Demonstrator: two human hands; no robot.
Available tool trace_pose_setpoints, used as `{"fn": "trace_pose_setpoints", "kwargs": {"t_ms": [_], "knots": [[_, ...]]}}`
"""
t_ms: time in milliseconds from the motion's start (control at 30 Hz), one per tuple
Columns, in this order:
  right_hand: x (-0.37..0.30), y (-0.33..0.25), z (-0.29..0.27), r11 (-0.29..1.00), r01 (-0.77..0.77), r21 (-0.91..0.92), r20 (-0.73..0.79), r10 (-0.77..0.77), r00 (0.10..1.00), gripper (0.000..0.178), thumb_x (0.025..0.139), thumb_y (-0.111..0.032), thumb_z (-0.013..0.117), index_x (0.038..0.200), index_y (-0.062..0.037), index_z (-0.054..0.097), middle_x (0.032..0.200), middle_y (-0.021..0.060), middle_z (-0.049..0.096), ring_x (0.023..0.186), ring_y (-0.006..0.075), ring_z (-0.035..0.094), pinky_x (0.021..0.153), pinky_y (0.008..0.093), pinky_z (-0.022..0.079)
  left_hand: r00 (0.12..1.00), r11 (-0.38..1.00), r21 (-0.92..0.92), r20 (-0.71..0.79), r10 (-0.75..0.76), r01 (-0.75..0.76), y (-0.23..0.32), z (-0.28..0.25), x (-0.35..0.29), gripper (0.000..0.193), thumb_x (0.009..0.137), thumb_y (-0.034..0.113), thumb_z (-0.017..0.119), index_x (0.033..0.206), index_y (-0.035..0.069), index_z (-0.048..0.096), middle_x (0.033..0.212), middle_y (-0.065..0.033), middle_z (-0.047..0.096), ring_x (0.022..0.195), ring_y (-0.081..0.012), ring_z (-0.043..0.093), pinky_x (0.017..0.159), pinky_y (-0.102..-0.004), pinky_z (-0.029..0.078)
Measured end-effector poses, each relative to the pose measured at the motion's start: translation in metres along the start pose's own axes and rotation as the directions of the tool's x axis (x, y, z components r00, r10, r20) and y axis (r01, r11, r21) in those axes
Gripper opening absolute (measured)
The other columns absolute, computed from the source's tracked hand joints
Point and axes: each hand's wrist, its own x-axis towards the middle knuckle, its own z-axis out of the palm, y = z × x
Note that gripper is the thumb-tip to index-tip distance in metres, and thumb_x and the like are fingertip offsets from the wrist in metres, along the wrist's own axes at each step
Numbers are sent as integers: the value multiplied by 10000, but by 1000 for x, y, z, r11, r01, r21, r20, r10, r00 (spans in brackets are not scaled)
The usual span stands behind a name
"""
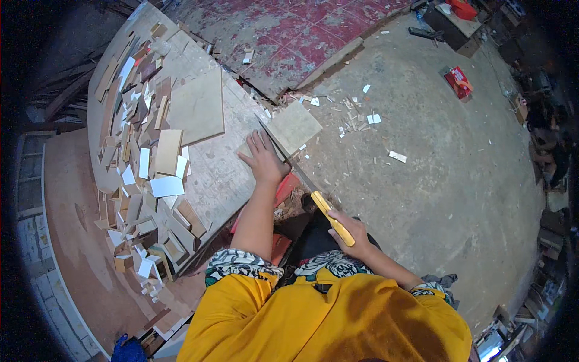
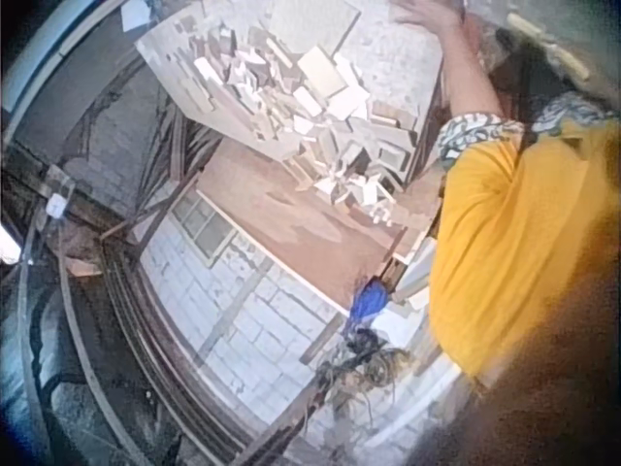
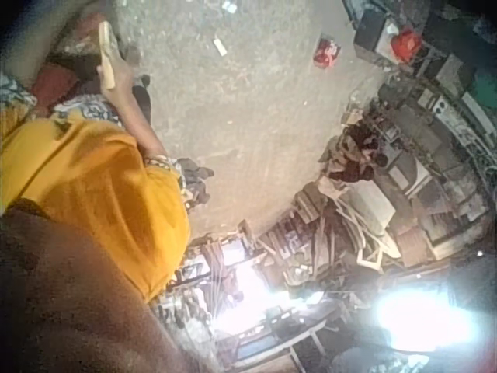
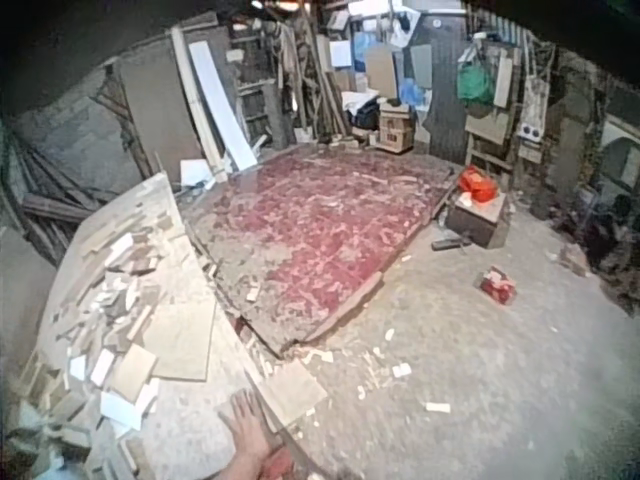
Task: The person cuts a piece of wood on a workbench using a hand saw while holding the wood steady by hand.
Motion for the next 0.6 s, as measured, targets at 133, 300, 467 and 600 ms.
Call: {"fn": "trace_pose_setpoints", "kwargs": {"t_ms": [133, 300, 467, 600], "knots": [[5, -6, -2, 999, -2, 37, 46, 1, 999, 496, 839, -53, 703, 1311, -134, 575, 1161, 174, 679, 932, 362, 697, 766, 391, 565, 1000, 999, 41, 5, 3, -4, -2, 6, 3, 1208, 594, 451, 836, 1525, 11, 205, 1578, -162, 229, 1493, -346, 143, 1102, -739, 115], [12, -12, 2, 998, -33, 51, 67, 29, 997, 475, 848, -48, 691, 1302, -133, 579, 1121, 175, 684, 902, 367, 690, 750, 389, 556, 999, 999, 36, -50, -9, 11, -2, 14, 5, 1194, 607, 444, 833, 1527, 16, 204, 1588, -159, 208, 1495, -345, 141, 1102, -736, 126], [8, -6, -5, 991, -44, 128, -20, 47, 999, 433, 857, -39, 680, 1271, -136, 598, 1016, 191, 698, 758, 321, 698, 666, 360, 534, 1000, 1000, 0, 5, 12, -12, -2, 10, 1, 1198, 602, 465, 833, 1534, 45, 209, 1593, -149, 207, 1495, -344, 143, 1100, -740, 140], [11, -3, -4, 996, 30, 88, -10, -29, 1000, 413, 866, -37, 665, 1267, -117, 604, 1110, 179, 686, 926, 299, 708, 790, 339, 537, 999, 996, 82, -25, 44, -42, -3, 13, 2, 1207, 585, 476, 834, 1533, 51, 219, 1594, -148, 211, 1497, -346, 138, 1102, -735, 148]]}}
